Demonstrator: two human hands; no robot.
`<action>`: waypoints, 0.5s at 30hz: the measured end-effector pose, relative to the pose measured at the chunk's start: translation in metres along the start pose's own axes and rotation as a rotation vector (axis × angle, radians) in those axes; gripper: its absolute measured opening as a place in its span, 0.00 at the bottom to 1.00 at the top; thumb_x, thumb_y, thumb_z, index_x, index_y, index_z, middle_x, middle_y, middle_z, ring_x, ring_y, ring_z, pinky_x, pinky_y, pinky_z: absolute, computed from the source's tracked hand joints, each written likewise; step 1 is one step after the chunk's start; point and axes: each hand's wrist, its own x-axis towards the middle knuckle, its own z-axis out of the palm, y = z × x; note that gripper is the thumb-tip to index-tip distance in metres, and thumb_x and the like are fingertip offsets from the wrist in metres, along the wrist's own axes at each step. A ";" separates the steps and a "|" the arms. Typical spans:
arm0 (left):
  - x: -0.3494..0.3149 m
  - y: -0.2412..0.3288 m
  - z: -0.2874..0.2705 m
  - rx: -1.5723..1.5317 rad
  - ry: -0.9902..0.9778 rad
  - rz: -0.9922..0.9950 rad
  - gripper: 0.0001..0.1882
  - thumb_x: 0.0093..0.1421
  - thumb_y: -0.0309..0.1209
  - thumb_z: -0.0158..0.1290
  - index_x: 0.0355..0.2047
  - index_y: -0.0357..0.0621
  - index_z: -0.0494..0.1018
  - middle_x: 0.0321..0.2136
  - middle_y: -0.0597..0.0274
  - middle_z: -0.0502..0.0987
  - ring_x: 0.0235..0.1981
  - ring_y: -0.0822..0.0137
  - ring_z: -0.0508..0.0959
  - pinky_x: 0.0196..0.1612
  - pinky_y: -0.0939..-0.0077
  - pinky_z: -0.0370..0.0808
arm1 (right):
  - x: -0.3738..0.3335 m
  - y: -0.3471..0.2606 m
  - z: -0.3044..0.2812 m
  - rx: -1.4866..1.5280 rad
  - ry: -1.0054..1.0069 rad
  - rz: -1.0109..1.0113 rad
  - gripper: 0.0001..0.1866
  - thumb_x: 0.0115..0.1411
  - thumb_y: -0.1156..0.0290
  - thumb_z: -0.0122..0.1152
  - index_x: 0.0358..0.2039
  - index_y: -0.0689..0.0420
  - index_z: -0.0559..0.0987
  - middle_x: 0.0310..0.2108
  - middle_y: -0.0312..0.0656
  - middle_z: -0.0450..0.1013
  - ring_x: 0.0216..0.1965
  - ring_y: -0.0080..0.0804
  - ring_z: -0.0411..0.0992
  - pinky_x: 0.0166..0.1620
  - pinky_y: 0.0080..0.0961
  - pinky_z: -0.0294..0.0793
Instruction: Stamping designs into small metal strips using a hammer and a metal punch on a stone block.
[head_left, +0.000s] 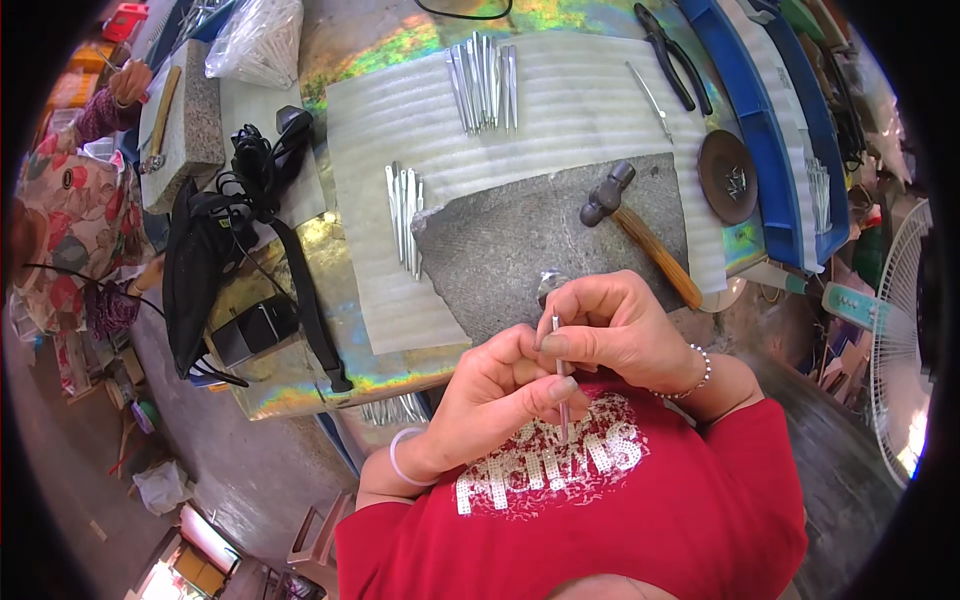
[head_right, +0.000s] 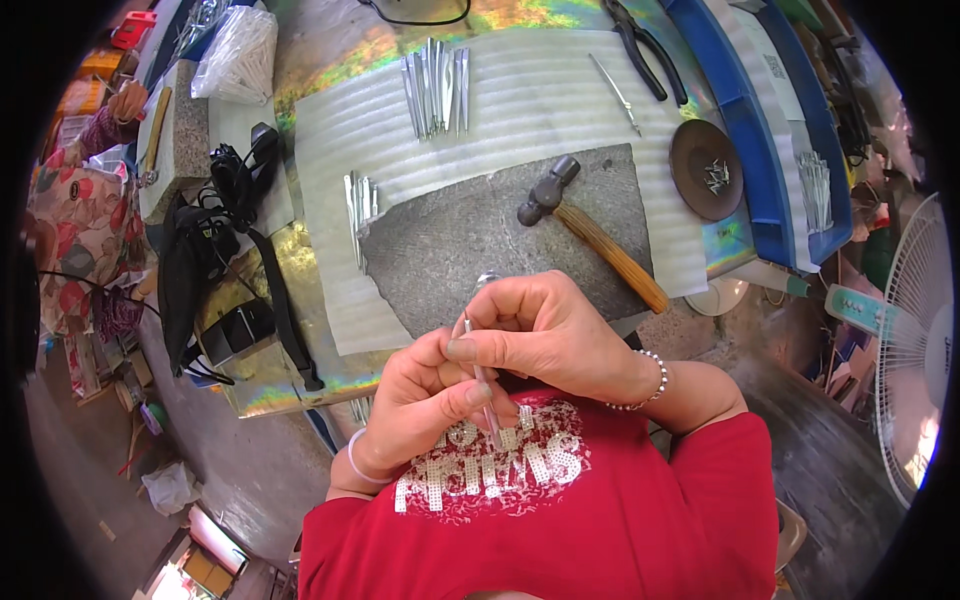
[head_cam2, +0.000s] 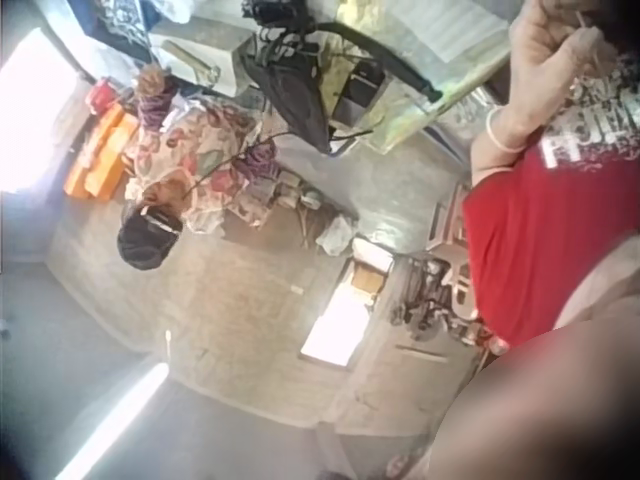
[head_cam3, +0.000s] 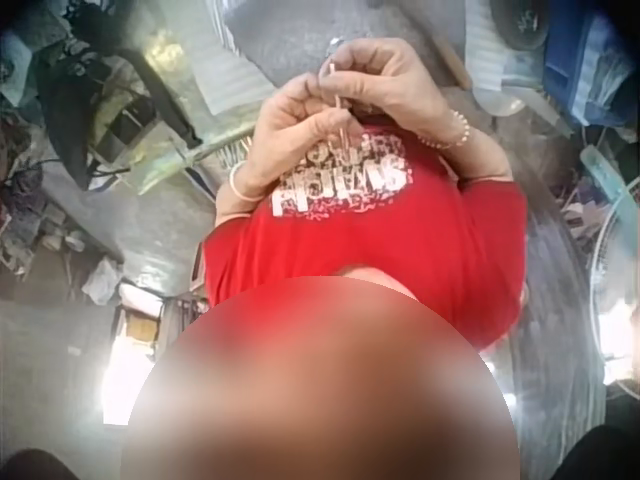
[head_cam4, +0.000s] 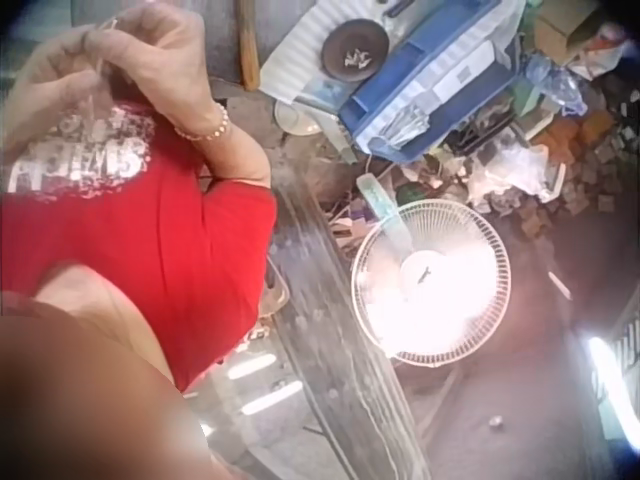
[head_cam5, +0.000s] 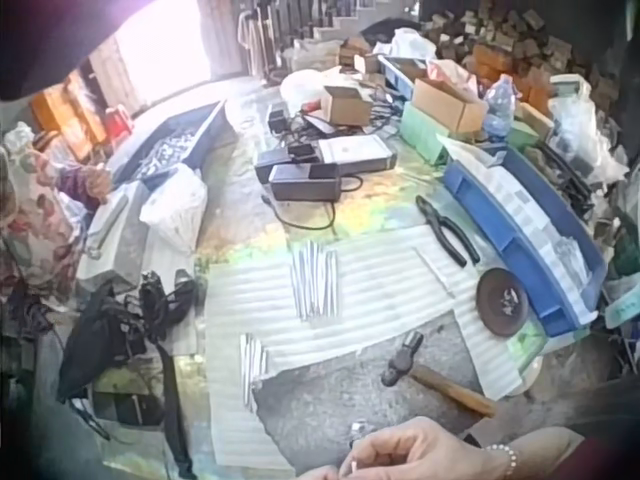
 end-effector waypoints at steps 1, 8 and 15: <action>0.000 0.000 -0.001 0.001 -0.001 0.004 0.08 0.64 0.26 0.48 0.40 0.39 0.63 0.32 0.54 0.78 0.34 0.71 0.78 0.35 0.80 0.76 | 0.001 -0.001 0.001 -0.006 0.011 -0.002 0.04 0.58 0.75 0.60 0.32 0.63 0.76 0.25 0.35 0.73 0.24 0.15 0.67 0.25 0.11 0.63; 0.002 -0.001 -0.004 -0.010 -0.010 0.023 0.08 0.64 0.26 0.48 0.41 0.39 0.62 0.32 0.54 0.78 0.34 0.71 0.78 0.35 0.80 0.75 | 0.004 -0.005 0.002 -0.027 0.008 0.004 0.04 0.58 0.75 0.60 0.32 0.63 0.76 0.24 0.34 0.72 0.24 0.14 0.67 0.25 0.11 0.63; 0.000 0.000 -0.003 0.022 0.009 0.027 0.08 0.64 0.26 0.48 0.40 0.39 0.62 0.32 0.55 0.78 0.31 0.73 0.77 0.32 0.82 0.73 | 0.003 -0.007 0.003 -0.068 0.003 -0.012 0.04 0.58 0.75 0.60 0.32 0.62 0.76 0.24 0.33 0.72 0.24 0.14 0.67 0.25 0.12 0.63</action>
